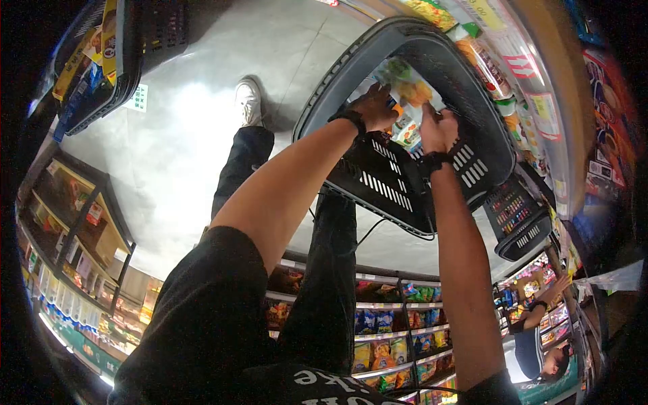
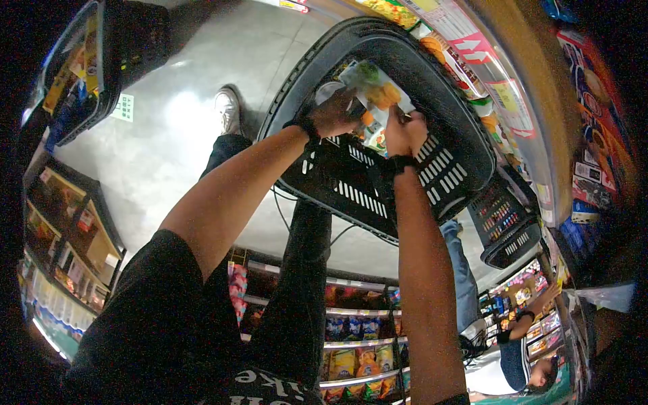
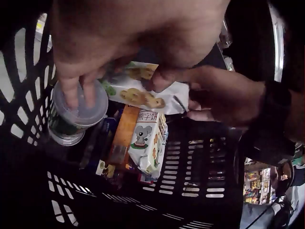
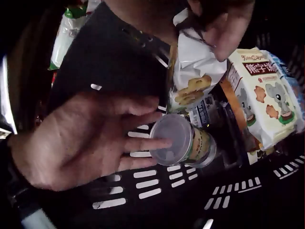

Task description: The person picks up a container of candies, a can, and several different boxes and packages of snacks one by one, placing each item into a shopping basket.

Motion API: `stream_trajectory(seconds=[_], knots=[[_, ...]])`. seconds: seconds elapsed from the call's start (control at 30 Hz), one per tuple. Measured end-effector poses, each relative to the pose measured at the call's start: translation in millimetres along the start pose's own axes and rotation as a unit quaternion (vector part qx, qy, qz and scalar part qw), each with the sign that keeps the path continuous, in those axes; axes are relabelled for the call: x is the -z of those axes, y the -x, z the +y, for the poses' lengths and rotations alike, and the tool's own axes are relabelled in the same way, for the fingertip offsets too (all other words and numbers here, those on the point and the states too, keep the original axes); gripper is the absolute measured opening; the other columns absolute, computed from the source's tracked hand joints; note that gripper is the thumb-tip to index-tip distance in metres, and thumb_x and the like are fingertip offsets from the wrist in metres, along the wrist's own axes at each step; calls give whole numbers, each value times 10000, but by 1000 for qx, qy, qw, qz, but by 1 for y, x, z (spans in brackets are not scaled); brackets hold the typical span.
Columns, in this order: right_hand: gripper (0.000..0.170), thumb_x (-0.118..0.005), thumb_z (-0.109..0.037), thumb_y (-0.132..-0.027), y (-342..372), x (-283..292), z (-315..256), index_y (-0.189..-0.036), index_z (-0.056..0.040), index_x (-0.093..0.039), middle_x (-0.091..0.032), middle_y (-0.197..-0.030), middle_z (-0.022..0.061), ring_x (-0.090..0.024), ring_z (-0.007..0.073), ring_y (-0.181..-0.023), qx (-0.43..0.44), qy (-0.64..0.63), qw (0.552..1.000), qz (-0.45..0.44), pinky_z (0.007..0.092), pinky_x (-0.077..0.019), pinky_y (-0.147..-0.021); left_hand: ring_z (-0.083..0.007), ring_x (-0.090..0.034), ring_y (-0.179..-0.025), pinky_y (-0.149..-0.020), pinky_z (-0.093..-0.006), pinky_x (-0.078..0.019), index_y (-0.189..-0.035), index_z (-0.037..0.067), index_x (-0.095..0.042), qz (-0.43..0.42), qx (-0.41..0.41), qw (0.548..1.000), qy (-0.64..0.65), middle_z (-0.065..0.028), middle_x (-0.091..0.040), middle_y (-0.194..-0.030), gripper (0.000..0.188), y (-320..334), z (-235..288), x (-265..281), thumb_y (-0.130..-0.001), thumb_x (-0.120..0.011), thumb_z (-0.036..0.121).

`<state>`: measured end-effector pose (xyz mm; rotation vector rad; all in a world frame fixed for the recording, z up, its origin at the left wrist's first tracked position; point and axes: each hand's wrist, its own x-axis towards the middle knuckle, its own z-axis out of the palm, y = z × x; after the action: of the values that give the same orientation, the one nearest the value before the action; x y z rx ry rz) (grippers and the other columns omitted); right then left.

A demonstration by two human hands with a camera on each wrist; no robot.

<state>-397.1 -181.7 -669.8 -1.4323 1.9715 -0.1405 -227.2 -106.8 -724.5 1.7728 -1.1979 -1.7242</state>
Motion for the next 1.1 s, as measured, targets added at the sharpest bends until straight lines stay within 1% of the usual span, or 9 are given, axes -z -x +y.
stream_trajectory(seconds=[0.13, 0.33, 0.4, 0.57, 0.63, 0.73, 0.83, 0.93, 1.1], knots=[[641, -713, -593, -796, -36, -43, 37, -938, 28, -638, -713, -899, 176, -703, 300, -821, 106, 216, 971, -4, 359, -549, -728, -396, -454, -1322, -1086, -473, -386, -1374, 87, -475, -4, -55, 998, 24, -246, -470, -1419, 627, 3, 9, -7, -829, -684, 315], [760, -697, -661, -780, -64, -64, 54, -1050, 46, -633, -686, -1047, 215, -681, 349, -922, 151, 396, 903, -74, 414, -544, -804, -383, -577, -1225, -1027, -473, -468, -1441, 22, -434, -118, -28, 986, -118, -277, -535, -1361, 724, -35, 31, -22, -898, -518, 494], [760, -712, -663, -766, -66, -65, 48, -1052, 37, -633, -682, -1039, 210, -670, 354, -923, 1, 250, 968, -30, 427, -539, -803, -381, -629, -1126, -965, -460, -499, -1338, 9, -518, -88, 23, 995, -38, -274, -617, -1224, 613, -34, 23, -25, -899, -541, 437], [735, -765, -599, -748, -101, -82, 142, -1027, 59, -595, -672, -1008, 216, -657, 374, -925, 291, 304, 907, 15, 434, -531, -813, -404, -669, -984, -865, -450, -536, -1115, 26, -621, -28, -33, 999, 10, -270, -679, -1047, 396, 13, 40, 10, -879, -592, 343], [657, -766, -508, -777, -69, -61, 112, -1037, 73, -605, -676, -1001, 217, -642, 382, -935, 315, 313, 896, -8, 442, -516, -842, -411, -664, -992, -857, -447, -534, -1082, 23, -631, -12, -3, 1000, 8, -264, -681, -1037, 379, 50, 74, 43, -872, -598, 336], [511, -721, -394, -829, 12, -36, -3, -1039, 61, -618, -691, -999, 201, -651, 384, -934, 3, 130, 991, 10, 453, -516, -846, -398, -670, -972, -819, -441, -524, -1019, 18, -639, -5, -43, 998, 46, -227, -694, -1004, 325, 77, 86, 81, -888, -592, 312], [306, -668, -248, -908, 32, -40, -22, -1049, 21, -623, -678, -925, 127, -642, 262, -797, 197, -60, 977, -48, 377, -516, -702, -380, -673, -897, -795, -431, -523, -960, -20, -648, 4, -93, 987, 129, -238, -681, -951, 330, 105, 106, 134, -917, -588, 302], [145, -625, -115, -966, 110, -22, -164, -1061, -8, -603, -590, -799, 17, -519, 74, -652, 87, -313, 945, -37, 227, -434, -557, -145, -648, -830, -749, -284, -509, -1042, -1, -656, -20, -34, 938, 344, -102, -709, -962, 225, 137, 128, 197, -959, -577, 192], [112, -609, -43, -963, 175, 16, -346, -1067, -13, -579, -571, -786, 19, -478, 53, -603, 230, -337, 911, -56, 195, -375, -510, -91, -613, -829, -718, -247, -489, -1098, 6, -628, 256, -160, 867, 397, -37, -674, -933, 186, 179, 145, 307, -937, -595, 95]])
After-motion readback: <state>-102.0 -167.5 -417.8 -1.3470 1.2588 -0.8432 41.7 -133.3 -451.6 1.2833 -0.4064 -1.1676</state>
